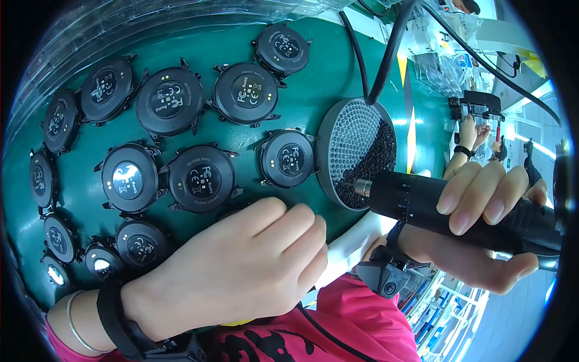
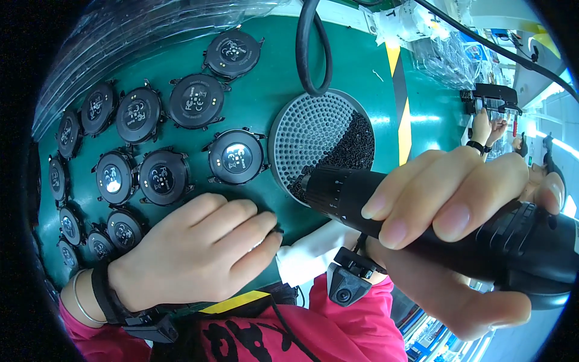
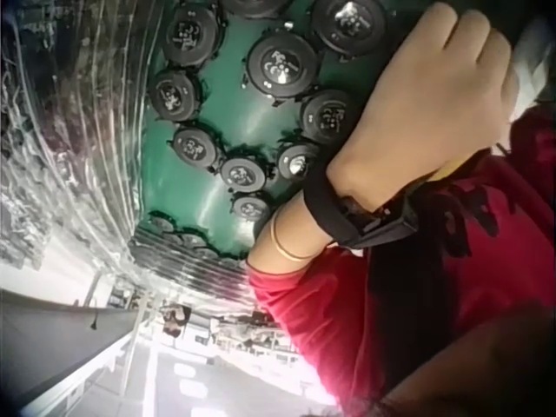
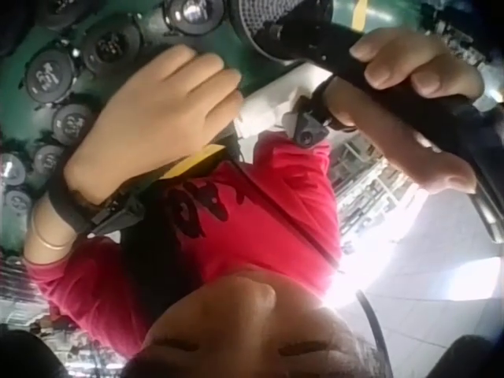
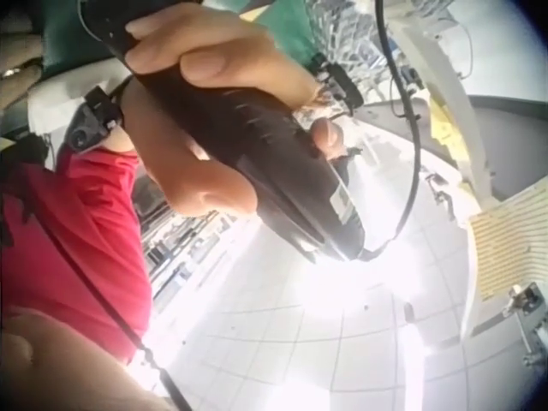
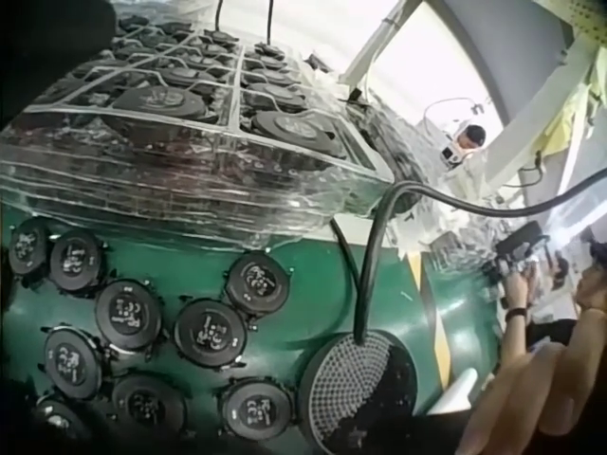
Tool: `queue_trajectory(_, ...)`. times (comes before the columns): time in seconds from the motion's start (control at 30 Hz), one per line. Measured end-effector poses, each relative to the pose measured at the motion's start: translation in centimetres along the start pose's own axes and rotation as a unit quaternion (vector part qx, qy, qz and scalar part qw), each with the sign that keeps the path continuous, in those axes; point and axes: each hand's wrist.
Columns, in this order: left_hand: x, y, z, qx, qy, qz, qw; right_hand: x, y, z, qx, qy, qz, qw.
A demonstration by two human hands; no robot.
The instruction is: The person moves a smart watch from a tray to the table, picks up a screw from a container with a power screwdriver, and drives it into the back of the watch, repeating the process for several screws.
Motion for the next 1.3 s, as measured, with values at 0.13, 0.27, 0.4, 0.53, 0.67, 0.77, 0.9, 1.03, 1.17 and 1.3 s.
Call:
queue_trajectory(0.13,0.1,-0.4,-0.2,0.047,0.057,-0.023,0.997,-0.1,-0.3,0.3,-0.004,0.012,0.052,0.999)
queue_trajectory(0.27,0.1,-0.5,-0.2,0.082,0.061,-0.029,0.994,-0.5,0.0,0.5,0.019,0.013,0.048,0.999)
queue_trajectory(0.4,0.2,0.0,-0.2,0.08,0.113,0.003,0.99,-2.3,2.6,-0.1,-0.011,-0.033,0.051,0.998)
queue_trajectory(0.53,0.4,-0.1,-0.6,0.113,0.119,0.033,0.986,-2.2,1.7,-0.1,0.008,-0.027,0.008,1.0)
queue_trajectory(0.67,0.1,-0.9,0.2,0.116,0.115,0.008,0.987,0.3,-0.5,0.2,0.07,0.031,-0.117,0.99)
queue_trajectory(0.77,0.1,-0.8,0.2,0.125,0.103,0.009,0.987,-0.1,-1.0,-0.1,0.066,0.043,-0.121,0.989)
queue_trajectory(0.9,0.2,-0.7,-0.1,0.119,0.101,0.01,0.988,0.2,-1.6,0.0,0.023,0.044,-0.095,0.994)
queue_trajectory(1.03,0.2,-0.9,0.1,0.117,0.104,0.0,0.988,0.6,-2.0,0.6,0.059,0.065,-0.04,0.995)
queue_trajectory(1.17,0.3,-0.7,0.0,0.114,0.102,-0.004,0.988,0.2,-1.5,0.2,-0.001,0.042,-0.031,0.999)
queue_trajectory(1.3,0.2,-0.9,0.0,0.12,0.096,-0.013,0.988,-0.4,-0.9,-0.3,-0.06,0.019,-0.023,0.998)
Point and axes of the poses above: each hand's wrist, its own z-axis away from the middle knuckle, its own y-axis out of the back of the hand, x = y × z
